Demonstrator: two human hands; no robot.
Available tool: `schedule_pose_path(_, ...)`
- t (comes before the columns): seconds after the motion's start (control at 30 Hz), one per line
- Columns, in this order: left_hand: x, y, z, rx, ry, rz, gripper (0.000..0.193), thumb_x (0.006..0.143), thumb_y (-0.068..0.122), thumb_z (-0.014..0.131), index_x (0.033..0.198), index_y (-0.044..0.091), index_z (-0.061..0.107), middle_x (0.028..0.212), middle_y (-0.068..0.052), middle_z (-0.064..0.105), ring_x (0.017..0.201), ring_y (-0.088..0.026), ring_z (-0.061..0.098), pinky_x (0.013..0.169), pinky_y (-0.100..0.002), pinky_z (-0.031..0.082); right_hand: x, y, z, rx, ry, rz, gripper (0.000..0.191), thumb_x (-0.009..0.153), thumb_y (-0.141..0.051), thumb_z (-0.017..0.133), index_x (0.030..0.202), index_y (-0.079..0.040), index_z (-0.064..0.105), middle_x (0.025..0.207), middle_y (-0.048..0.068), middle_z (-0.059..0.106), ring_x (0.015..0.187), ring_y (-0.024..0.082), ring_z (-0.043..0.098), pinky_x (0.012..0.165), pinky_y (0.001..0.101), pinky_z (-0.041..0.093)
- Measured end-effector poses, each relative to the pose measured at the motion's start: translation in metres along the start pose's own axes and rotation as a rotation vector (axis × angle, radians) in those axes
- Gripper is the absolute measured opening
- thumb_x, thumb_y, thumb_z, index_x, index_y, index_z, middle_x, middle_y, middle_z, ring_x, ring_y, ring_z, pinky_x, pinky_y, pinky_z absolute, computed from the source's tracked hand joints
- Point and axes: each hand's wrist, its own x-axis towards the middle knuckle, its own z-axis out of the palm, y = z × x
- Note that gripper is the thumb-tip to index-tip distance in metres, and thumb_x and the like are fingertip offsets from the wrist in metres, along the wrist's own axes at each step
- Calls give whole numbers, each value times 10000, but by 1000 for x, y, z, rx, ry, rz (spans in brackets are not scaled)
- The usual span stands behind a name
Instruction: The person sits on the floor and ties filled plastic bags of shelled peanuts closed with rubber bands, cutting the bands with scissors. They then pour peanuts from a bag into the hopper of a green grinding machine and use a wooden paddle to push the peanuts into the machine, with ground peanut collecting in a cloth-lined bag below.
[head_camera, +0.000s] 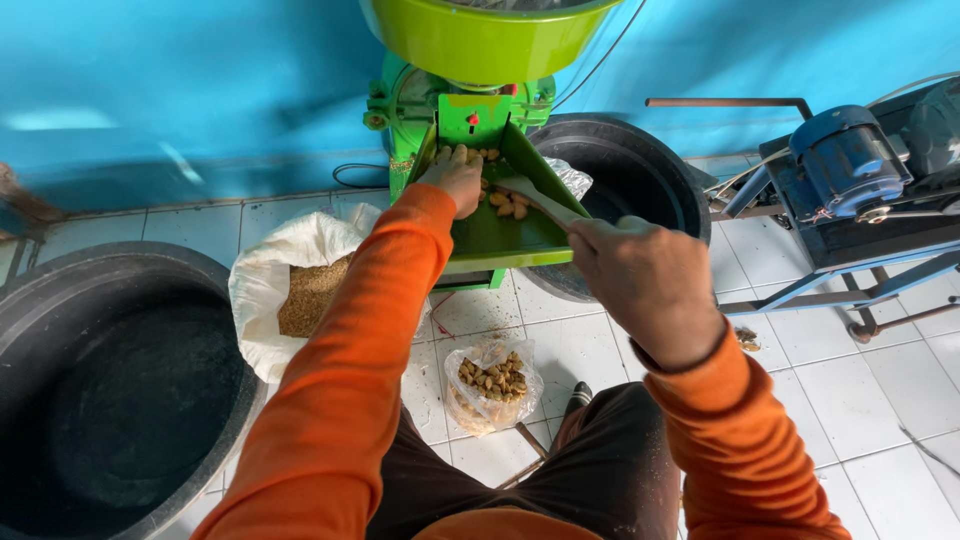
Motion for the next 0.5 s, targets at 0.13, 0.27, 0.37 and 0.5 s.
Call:
schedule_pose_path(0.13,20,-8,0,112,-228,28,339,901,150,553,1176,29,709,1472,-146,545,1465,-395,374,1118,-503,429,1,2,1,-22,32,57,206,1025,-345,672,1015,-187,803,601,32,626,406,196,587,375,340,463)
schedule_pose_path(0.27,5,-12,9,273,-251,138,311,929,178,544,1082,33,774,1327,-132,717,1443,-375,455,1192,-408,402,21,-15,37,4,117,18,198,1011,-353,681,938,-196,777,654,38,646,469,226,623,406,345,483)
schedule_pose_path(0.37,-16,-14,10,96,-131,35,302,797,131,608,1038,48,770,1514,-166,483,1220,-364,610,1010,-426,514,12,-16,40,34,136,32,185,987,-356,684,952,-199,775,651,58,646,451,238,619,386,357,475)
schedule_pose_path(0.5,-34,-10,2,-2,24,107,264,847,121,582,1028,43,759,1308,-165,616,1167,-363,627,991,-453,510,3,-15,33,33,161,99,159,998,-335,685,968,-202,767,632,56,620,451,257,606,412,373,487)
